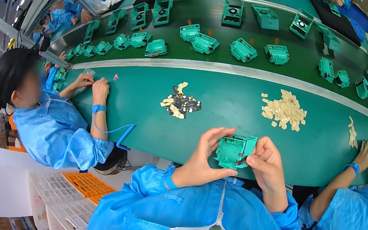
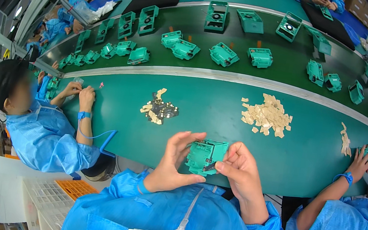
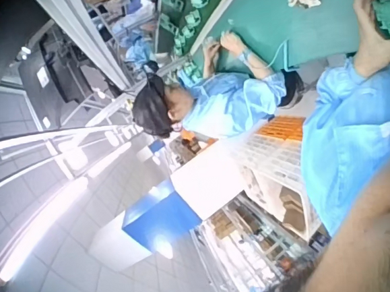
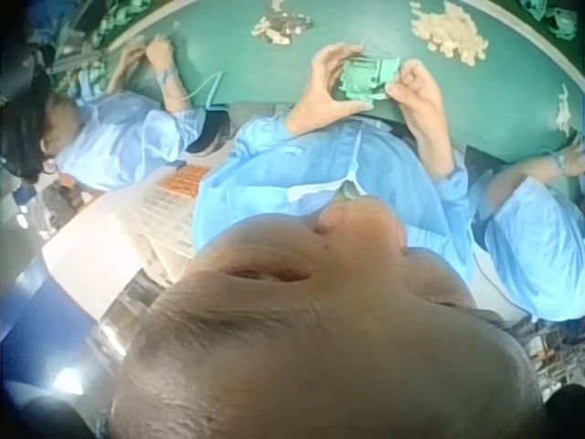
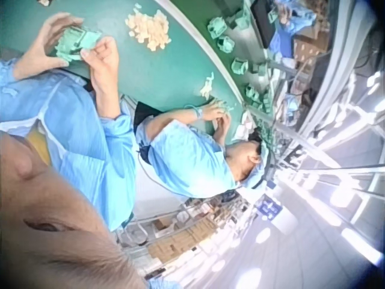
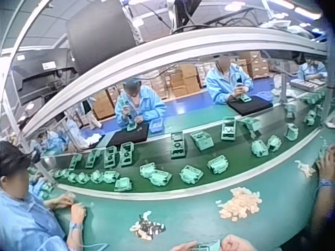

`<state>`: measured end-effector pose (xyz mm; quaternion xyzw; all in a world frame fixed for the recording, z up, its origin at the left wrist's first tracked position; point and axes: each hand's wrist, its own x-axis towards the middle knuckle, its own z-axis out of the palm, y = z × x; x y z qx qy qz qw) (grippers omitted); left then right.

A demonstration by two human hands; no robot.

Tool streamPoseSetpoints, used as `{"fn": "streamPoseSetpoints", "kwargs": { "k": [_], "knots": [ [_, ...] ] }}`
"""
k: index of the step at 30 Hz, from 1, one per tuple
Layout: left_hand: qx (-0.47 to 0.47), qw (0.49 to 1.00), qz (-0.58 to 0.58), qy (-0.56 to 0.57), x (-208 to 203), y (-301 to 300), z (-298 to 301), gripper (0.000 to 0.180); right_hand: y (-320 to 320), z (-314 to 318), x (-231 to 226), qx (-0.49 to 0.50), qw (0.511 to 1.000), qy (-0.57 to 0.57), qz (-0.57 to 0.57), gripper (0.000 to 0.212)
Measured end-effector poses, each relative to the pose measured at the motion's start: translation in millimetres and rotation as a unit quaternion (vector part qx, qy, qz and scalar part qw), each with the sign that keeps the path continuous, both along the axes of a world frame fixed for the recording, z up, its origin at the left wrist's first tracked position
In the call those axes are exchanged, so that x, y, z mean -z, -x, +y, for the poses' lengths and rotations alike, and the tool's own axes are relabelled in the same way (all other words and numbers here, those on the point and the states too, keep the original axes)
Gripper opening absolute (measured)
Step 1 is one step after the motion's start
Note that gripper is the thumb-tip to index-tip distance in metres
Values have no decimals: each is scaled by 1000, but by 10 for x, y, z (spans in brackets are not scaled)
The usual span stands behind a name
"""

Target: The person assembles small black, beige, and internal components into green plastic housings by hand on an assembly line.

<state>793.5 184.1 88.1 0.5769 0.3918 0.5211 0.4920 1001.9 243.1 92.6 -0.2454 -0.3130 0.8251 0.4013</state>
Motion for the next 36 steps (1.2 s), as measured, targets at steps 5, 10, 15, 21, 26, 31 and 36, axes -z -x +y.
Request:
{"fn": "streamPoseSetpoints", "kwargs": {
  "k": [5,10,15,21,26,31,36],
  "knots": [
    [-15,1000,14,16,-39,-15,-39,109,71,-50,-107,26,998,-28,-55,31],
    [-58,997,52,4,14,-15,-38,105,48,-11,42,6,1000,-4,-29,35],
    [-102,957,260,-76,-89,-19,48,96,118,-13,-44,9,989,-68,-131,46],
    [-108,940,289,-142,-101,-16,80,94,24,45,-2,-31,986,-69,-151,49],
    [-142,933,276,-181,-153,-4,157,95,-180,336,-163,25,986,-58,-152,46],
    [-163,928,312,-121,128,52,208,79,-678,1422,-161,229,898,-156,-341,63],
    [-156,921,350,-63,349,62,221,57,-973,2581,249,289,895,-83,-329,68]
  ]
}}
